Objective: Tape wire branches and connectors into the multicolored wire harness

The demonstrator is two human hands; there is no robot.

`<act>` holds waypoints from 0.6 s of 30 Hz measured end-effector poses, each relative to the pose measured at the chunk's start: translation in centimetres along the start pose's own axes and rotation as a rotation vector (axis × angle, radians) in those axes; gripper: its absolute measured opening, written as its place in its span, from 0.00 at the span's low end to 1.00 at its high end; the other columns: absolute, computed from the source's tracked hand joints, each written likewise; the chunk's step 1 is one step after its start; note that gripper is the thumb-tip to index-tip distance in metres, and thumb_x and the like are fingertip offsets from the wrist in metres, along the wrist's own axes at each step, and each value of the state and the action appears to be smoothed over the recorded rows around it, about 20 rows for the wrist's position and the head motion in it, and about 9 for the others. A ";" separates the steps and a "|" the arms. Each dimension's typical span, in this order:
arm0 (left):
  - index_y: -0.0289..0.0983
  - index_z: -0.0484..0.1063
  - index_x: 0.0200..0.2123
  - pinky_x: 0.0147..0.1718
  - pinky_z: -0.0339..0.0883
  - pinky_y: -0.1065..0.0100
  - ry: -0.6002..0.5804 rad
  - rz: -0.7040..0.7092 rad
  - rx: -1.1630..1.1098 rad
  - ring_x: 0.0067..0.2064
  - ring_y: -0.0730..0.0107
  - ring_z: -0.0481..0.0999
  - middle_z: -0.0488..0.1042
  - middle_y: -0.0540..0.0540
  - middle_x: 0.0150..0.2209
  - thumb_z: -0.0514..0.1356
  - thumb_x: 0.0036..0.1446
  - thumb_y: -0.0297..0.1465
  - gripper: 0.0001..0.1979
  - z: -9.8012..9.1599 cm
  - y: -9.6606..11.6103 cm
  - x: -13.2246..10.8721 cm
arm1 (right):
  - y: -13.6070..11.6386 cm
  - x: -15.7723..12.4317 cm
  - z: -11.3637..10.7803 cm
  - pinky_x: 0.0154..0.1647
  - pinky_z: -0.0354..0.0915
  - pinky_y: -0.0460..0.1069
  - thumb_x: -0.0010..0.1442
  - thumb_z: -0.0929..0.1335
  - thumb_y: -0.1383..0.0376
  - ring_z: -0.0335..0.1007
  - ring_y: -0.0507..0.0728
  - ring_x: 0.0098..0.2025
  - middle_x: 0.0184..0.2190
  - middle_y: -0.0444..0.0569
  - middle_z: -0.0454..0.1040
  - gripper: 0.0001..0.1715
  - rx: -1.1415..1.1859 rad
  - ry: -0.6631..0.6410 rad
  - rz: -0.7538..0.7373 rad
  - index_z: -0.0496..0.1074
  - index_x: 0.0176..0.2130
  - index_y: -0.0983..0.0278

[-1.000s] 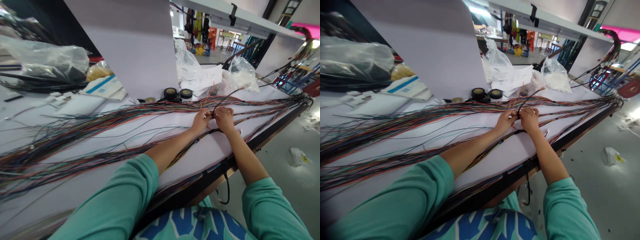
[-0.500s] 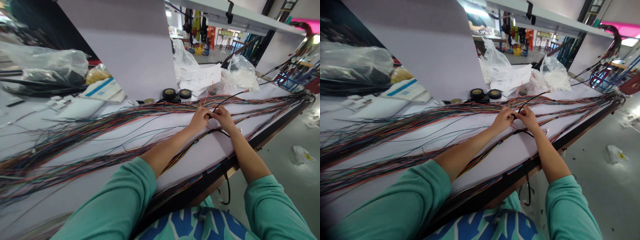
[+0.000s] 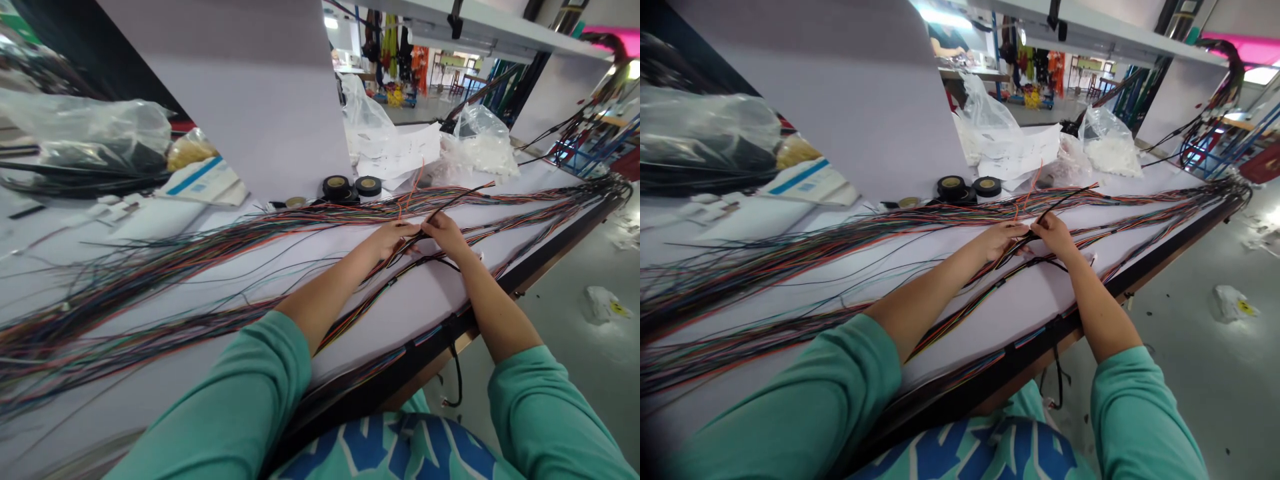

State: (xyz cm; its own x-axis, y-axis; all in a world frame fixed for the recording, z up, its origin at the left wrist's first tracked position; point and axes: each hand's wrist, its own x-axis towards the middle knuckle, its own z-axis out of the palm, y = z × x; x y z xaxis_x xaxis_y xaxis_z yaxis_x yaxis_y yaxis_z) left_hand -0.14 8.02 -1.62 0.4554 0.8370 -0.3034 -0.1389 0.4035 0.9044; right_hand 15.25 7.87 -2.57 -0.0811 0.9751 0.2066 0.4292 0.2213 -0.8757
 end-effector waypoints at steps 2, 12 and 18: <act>0.36 0.63 0.27 0.18 0.60 0.72 0.060 0.041 0.107 0.19 0.74 0.70 0.69 0.53 0.21 0.68 0.41 0.33 0.16 0.4 0.2 -0.5 | -0.1 0.1 0.1 0.31 0.58 0.48 0.46 0.65 0.60 0.58 0.51 0.26 0.21 0.39 0.63 0.09 -0.074 0.057 0.068 0.60 0.25 0.61; 0.39 0.60 0.26 0.31 0.57 0.71 0.035 0.457 0.989 0.31 0.71 0.68 0.67 0.54 0.25 0.68 0.34 0.34 0.19 0.7 1.8 -2.3 | -0.7 -0.1 0.4 0.28 0.57 0.47 0.46 0.66 0.61 0.59 0.50 0.24 0.19 0.39 0.63 0.10 -0.123 0.178 0.044 0.59 0.22 0.61; 0.38 0.60 0.25 0.33 0.59 0.69 0.005 0.511 1.045 0.35 0.67 0.68 0.67 0.51 0.28 0.69 0.33 0.33 0.20 0.8 1.4 -2.3 | -1.1 -0.4 0.4 0.27 0.57 0.47 0.45 0.67 0.61 0.58 0.49 0.23 0.18 0.38 0.62 0.11 -0.081 0.210 0.020 0.59 0.22 0.61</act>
State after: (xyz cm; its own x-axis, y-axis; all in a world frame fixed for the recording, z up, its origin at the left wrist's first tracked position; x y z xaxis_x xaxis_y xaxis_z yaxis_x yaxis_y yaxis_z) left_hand -0.64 6.34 0.55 0.5518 0.8168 0.1686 0.4892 -0.4807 0.7277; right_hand 14.43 7.25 -1.87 0.1133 0.9523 0.2835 0.5002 0.1918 -0.8444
